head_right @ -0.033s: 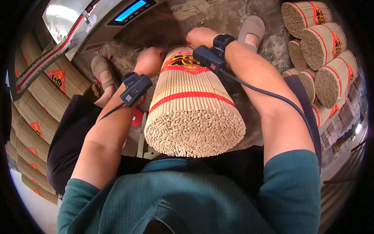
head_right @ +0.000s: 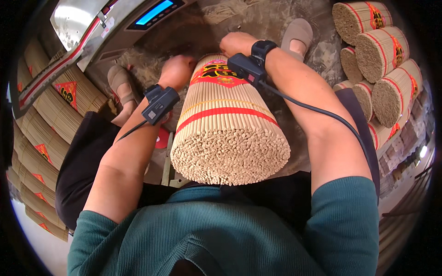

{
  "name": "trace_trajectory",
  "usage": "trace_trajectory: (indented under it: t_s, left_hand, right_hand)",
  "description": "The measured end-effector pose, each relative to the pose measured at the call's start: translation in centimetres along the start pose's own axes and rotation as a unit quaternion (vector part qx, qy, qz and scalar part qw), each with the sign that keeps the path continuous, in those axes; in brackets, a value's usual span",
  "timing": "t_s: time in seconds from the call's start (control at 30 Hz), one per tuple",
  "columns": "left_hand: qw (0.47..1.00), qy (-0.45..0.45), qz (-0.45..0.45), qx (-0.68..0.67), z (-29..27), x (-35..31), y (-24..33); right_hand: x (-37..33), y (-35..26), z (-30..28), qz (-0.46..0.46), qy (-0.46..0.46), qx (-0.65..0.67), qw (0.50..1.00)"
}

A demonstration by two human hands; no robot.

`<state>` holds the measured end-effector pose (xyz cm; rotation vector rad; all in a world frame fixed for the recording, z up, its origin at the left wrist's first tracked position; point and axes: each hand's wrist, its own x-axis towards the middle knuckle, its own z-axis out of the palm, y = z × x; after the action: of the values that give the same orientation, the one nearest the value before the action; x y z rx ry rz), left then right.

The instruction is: Bundling large groups of incense or bamboo sticks using rubber bands and checking weight on a scale.

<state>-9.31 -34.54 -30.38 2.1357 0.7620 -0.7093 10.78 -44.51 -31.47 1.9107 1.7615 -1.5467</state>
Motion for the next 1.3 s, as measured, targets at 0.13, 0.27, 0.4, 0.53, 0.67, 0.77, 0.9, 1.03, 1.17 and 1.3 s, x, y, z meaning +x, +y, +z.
trace_trajectory:
  t_s: [0.13, 0.27, 0.4, 0.53, 0.67, 0.77, 0.9, 1.03, 1.17, 1.3]
  left_hand:
    - [1.000, 0.025, 0.013, 0.010, 1.0, 0.5, -0.9]
    - [0.999, 0.037, 0.009, 0.000, 1.4, 0.6, -2.0]
    - [0.991, -0.108, -0.008, -0.073, 0.4, 0.2, -3.2]
    - [0.986, -0.090, -0.011, -0.139, 0.5, -0.2, -2.3]
    - [0.995, -0.030, -0.030, -0.086, 1.5, -0.6, -2.2]
    - [0.997, -0.018, -0.037, -0.065, 1.6, -0.9, -1.8]
    - [0.999, -0.006, -0.050, -0.003, 2.1, -0.7, -1.0]
    - [0.996, 0.011, -0.089, -0.011, 3.5, -0.7, -1.7]
    - [0.993, -0.037, -0.079, -0.073, 2.9, -1.7, -2.1]
    - [0.970, -0.029, -0.103, -0.219, 3.9, -2.8, -3.3]
  right_hand:
    - [0.3, 0.3, 0.2, -0.009, 0.006, -0.001, 1.000]
    - [-0.8, 1.3, 1.2, -0.030, 0.055, 0.059, 0.996]
    - [-3.1, 2.5, 1.7, 0.060, -0.084, 0.127, 0.987]
    - [-4.7, 3.0, 4.5, 0.110, -0.017, 0.204, 0.973]
    - [-4.6, 2.3, 4.8, 0.120, 0.004, 0.205, 0.971]
    - [-4.7, 2.4, 5.3, 0.119, 0.012, 0.191, 0.974]
    - [-4.7, 2.6, 5.5, 0.130, 0.015, 0.175, 0.976]
    - [-4.8, 2.4, 5.6, 0.131, 0.014, 0.165, 0.977]
    - [-5.6, 3.0, 7.1, 0.133, 0.050, 0.202, 0.969]
    - [-5.3, 3.5, 9.4, 0.176, 0.043, 0.295, 0.938]
